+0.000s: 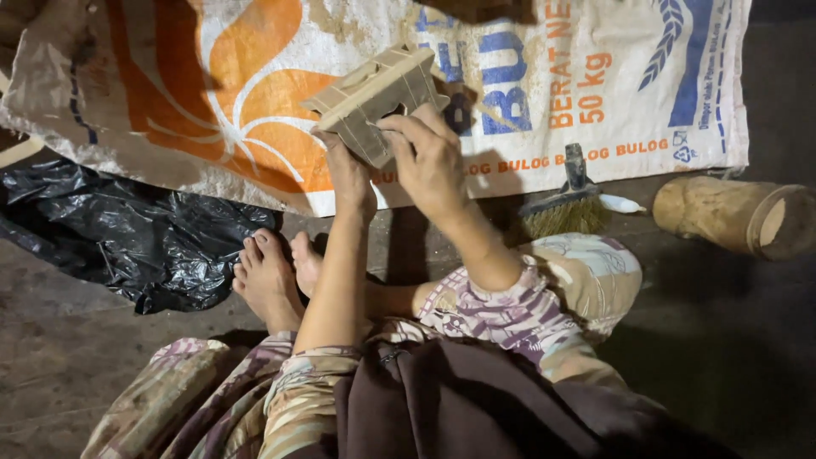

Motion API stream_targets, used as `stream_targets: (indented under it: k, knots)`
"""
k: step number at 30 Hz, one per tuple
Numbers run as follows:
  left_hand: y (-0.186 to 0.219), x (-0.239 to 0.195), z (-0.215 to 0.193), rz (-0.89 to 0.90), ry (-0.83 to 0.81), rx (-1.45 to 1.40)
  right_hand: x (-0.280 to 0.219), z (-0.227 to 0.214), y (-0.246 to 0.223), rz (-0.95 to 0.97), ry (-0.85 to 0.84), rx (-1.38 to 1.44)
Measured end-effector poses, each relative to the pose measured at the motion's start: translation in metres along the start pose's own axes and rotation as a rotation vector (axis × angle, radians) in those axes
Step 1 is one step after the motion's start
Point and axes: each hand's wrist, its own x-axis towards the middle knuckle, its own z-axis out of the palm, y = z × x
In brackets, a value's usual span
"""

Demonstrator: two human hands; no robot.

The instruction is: The person sits on the floor and uses a small knife to carve a decorative pattern into a rectangular wooden block. They repeatedly scrape and shape the wood surface, rotating the block to access different sides.

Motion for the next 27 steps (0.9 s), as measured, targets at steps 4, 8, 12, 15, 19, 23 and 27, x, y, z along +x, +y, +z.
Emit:
stream_targets:
  k: [4,8,12,15,19,23,27]
  knots:
    - [-0.017,0.015,-0.015,0.051,-0.023,0.01,0.005,0.012,-0.028,-0.046,0.096,0.024]
    - [-0.02,0.012,-0.014,0.092,-0.037,-0.004,0.002,0.027,-0.019,-0.087,0.106,-0.014]
    - [-0.024,0.017,-0.019,0.129,-0.058,0.005,0.007,0.02,-0.029,-0.126,0.059,-0.033]
    - [-0.035,0.024,-0.023,0.116,-0.056,-0.012,0.011,0.016,-0.032,-0.173,0.009,-0.09]
    - [-0.052,0.035,-0.034,0.122,-0.065,0.039,0.017,0.012,-0.025,-0.206,-0.137,-0.183]
    - [0.002,-0.002,-0.001,0.148,-0.039,0.196,0.0,0.012,-0.004,-0.225,-0.211,-0.252]
    - [-0.007,0.014,-0.007,0.073,-0.016,0.137,-0.024,0.004,0.006,-0.231,-0.303,-0.323]
